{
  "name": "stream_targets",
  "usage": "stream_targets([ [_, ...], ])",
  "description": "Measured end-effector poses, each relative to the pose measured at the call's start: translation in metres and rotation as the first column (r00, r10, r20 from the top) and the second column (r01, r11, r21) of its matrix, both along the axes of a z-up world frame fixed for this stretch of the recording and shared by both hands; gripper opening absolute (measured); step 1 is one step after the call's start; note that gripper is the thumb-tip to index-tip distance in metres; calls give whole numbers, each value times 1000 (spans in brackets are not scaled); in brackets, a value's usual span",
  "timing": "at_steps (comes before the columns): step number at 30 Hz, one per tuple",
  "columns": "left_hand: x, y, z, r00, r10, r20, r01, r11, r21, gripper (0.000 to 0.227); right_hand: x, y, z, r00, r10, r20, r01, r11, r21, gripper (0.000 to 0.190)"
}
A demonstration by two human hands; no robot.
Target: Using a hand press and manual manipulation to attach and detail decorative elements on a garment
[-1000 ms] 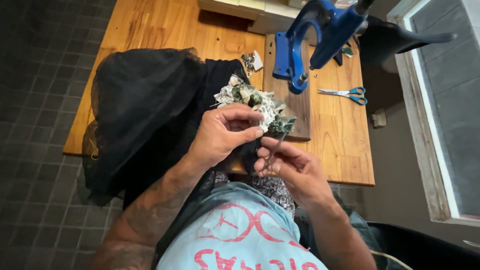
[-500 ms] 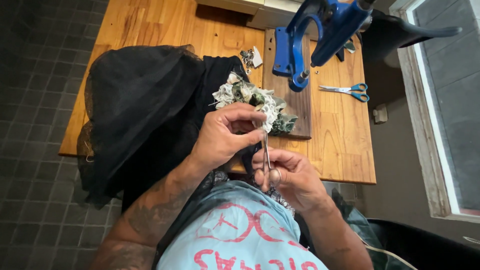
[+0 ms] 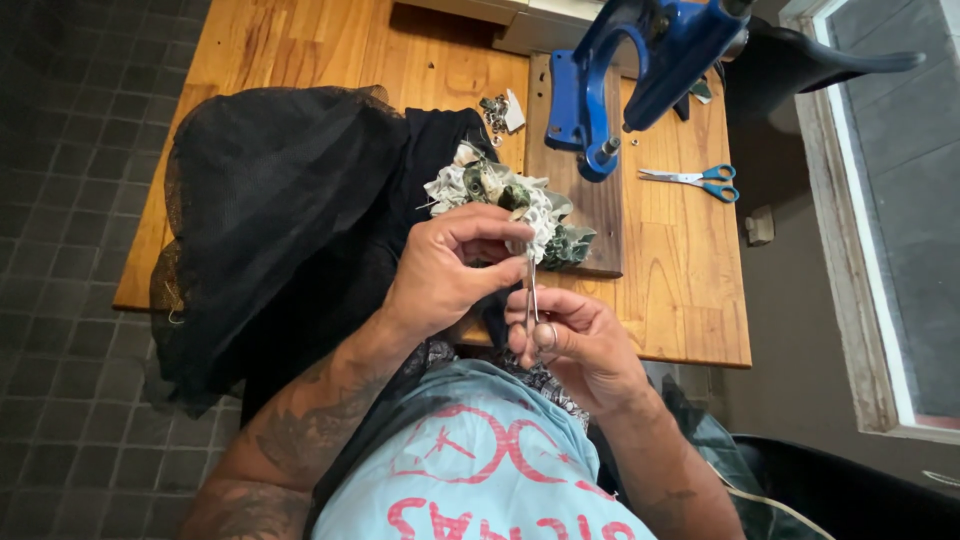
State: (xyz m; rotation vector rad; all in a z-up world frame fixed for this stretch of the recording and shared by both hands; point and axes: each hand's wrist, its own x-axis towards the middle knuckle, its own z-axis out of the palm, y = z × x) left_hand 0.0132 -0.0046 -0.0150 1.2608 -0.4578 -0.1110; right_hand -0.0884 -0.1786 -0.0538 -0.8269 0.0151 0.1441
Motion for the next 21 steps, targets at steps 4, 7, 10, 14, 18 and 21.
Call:
stream_targets([
  [4, -1, -1, -1, 1000, 6, 0, -6, 1000, -14, 37, -1, 1, 1, 1000, -17, 3, 17, 1000, -24, 47],
  [7, -1, 0, -1, 1000, 10, 5, -10, 1000, -14, 37, 0, 2, 4, 1000, -23, 4, 23, 999, -38, 46],
  [10, -1, 0, -3, 1000, 10, 9, -10, 1000, -12, 37, -2, 2, 3, 1000, -28, 2, 28, 999, -46, 46],
  [14, -1, -1, -4, 999, 26, 20, -26, 1000, -4, 38, -2, 1, 1, 999, -34, 9, 34, 998, -50, 46],
  [18, -1, 0, -1, 999, 27, 36, -27, 1000, 5, 37, 0, 3, 1, 999, -39, 16, 40, 998, -58, 45],
  [21, -1, 0, 0, 1000, 26, 7, -26, 1000, 15, 37, 1, 7, -1, 996, -68, 61, 74, 993, -94, 42],
])
